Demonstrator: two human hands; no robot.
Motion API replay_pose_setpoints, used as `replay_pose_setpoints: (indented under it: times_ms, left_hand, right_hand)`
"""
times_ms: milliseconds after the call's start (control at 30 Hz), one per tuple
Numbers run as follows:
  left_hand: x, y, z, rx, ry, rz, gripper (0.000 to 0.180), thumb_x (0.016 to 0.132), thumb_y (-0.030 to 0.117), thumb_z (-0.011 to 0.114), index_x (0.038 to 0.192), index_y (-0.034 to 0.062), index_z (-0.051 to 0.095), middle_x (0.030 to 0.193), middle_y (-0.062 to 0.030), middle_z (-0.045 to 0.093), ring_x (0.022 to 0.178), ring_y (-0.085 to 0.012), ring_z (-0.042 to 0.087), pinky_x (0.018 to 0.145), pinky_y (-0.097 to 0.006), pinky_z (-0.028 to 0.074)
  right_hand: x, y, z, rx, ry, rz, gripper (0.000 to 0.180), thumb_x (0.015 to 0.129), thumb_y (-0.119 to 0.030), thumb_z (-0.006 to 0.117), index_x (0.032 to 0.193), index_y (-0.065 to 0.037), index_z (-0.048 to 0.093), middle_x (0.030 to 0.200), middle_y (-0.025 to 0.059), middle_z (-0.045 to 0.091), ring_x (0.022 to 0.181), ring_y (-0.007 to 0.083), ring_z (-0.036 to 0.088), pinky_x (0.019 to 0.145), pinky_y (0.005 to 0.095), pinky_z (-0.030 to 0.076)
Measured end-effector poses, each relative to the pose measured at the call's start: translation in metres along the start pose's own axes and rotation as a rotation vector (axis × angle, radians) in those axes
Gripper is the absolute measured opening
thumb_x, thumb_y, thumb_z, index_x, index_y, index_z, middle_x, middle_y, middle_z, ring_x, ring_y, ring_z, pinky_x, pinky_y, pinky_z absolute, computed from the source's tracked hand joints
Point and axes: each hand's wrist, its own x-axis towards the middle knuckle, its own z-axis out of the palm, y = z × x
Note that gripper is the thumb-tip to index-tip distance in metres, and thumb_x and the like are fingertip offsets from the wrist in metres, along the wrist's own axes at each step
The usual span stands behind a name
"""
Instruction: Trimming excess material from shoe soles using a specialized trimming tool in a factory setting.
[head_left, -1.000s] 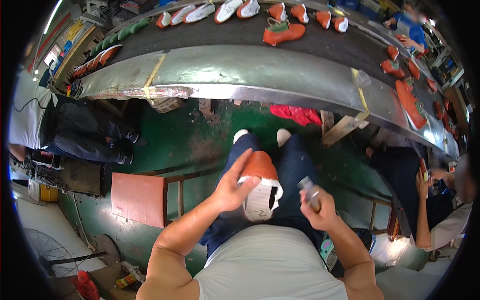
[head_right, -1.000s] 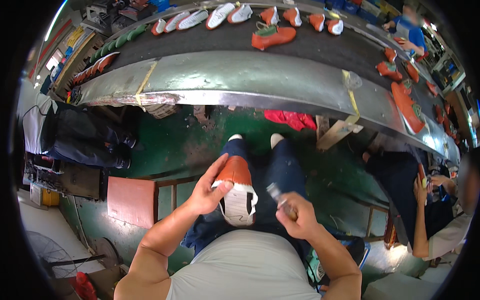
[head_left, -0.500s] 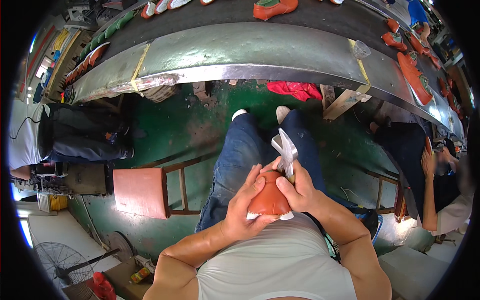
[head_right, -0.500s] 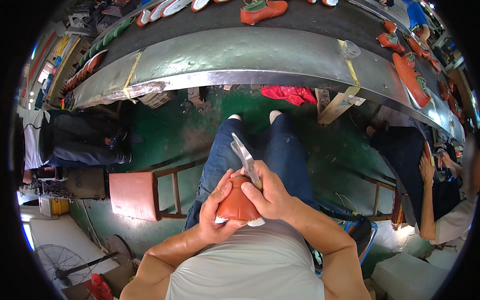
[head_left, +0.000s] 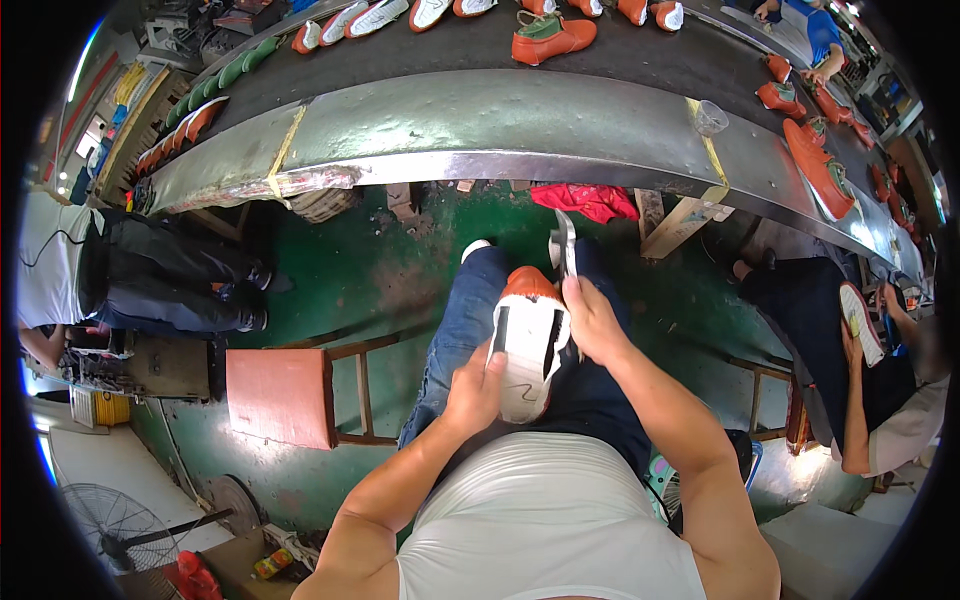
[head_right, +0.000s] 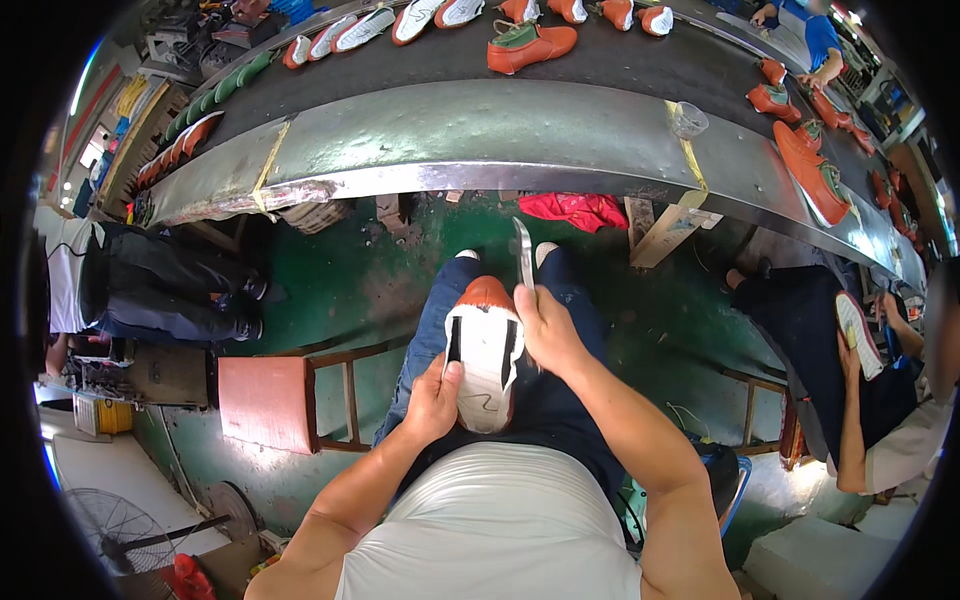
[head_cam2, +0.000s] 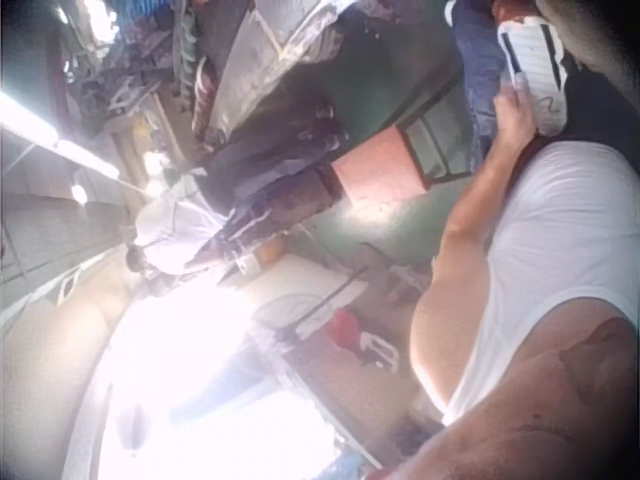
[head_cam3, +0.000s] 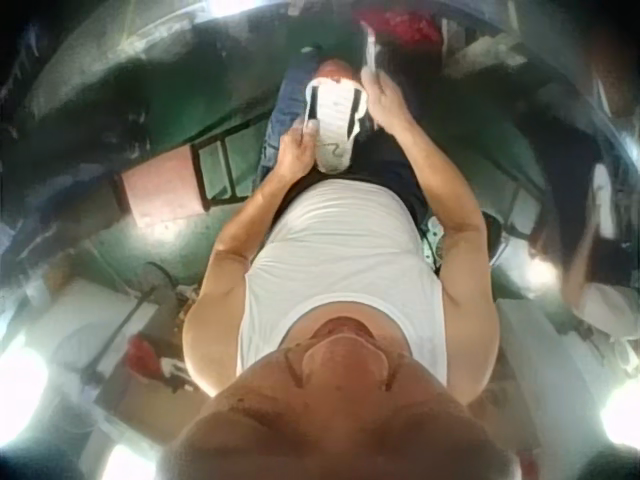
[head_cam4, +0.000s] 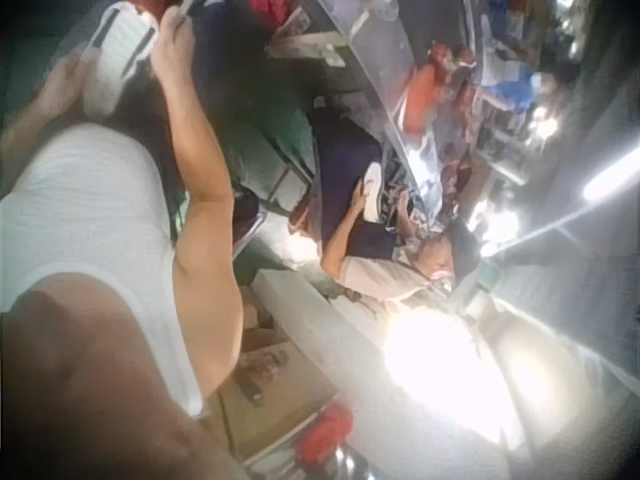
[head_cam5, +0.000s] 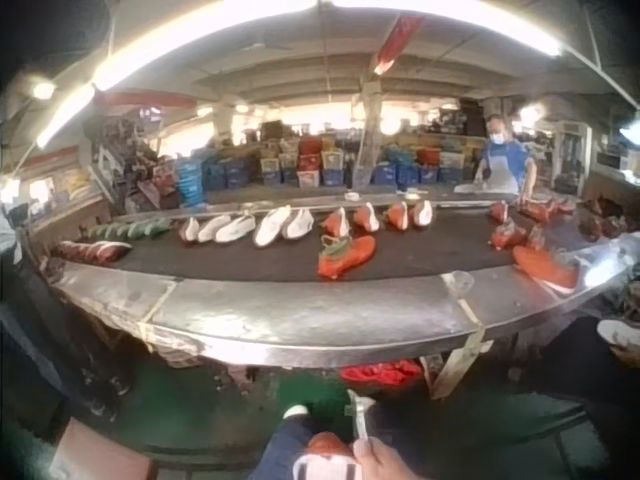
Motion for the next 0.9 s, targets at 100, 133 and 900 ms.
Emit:
replay_pose_setpoints:
  times_ms: [100, 133, 900]
  left_hand:
    - [0.009, -0.009, 0.001, 0.004, 0.054, -0.068, 0.044, 0.106, 0.029, 0.045, 0.136, -0.0012, 0.054, 0.103, -0.0262, 0.069, 0.103, -0.0336, 0.068, 0.096, -0.041, 0.049]
    - [0.014, -0.009, -0.001, -0.044, 0.007, -0.044, 0.042, 0.106, 0.027, 0.043, 0.135, -0.0021, 0.054, 0.104, -0.0249, 0.070, 0.102, -0.0313, 0.068, 0.095, -0.040, 0.050]
    - [0.060, -0.028, 0.044, -0.512, -0.674, -0.130, 0.099, 0.088, 0.003, 0.061, 0.159, 0.0008, -0.009, 0.163, -0.0136, 0.024, 0.146, -0.0192, 0.029, 0.118, -0.031, 0.025]
  right_hand:
    - [-0.029, -0.003, 0.000, 0.048, -0.117, 0.271, 0.046, 0.097, -0.040, 0.065, 0.107, 0.003, 0.053, 0.082, 0.0113, 0.062, 0.065, 0.0179, 0.064, 0.058, 0.0318, 0.053]
    - [-0.041, 0.017, 0.005, -0.077, -0.042, 0.067, 0.043, 0.094, -0.035, 0.069, 0.106, 0.003, 0.053, 0.082, 0.0102, 0.062, 0.062, 0.0154, 0.063, 0.055, 0.0295, 0.052]
    - [-0.087, 0.023, -0.076, -0.636, -0.348, -0.202, 0.025, 0.092, -0.017, 0.061, 0.105, 0.003, 0.059, 0.094, 0.0212, 0.069, 0.086, 0.0446, 0.066, 0.081, 0.0499, 0.053]
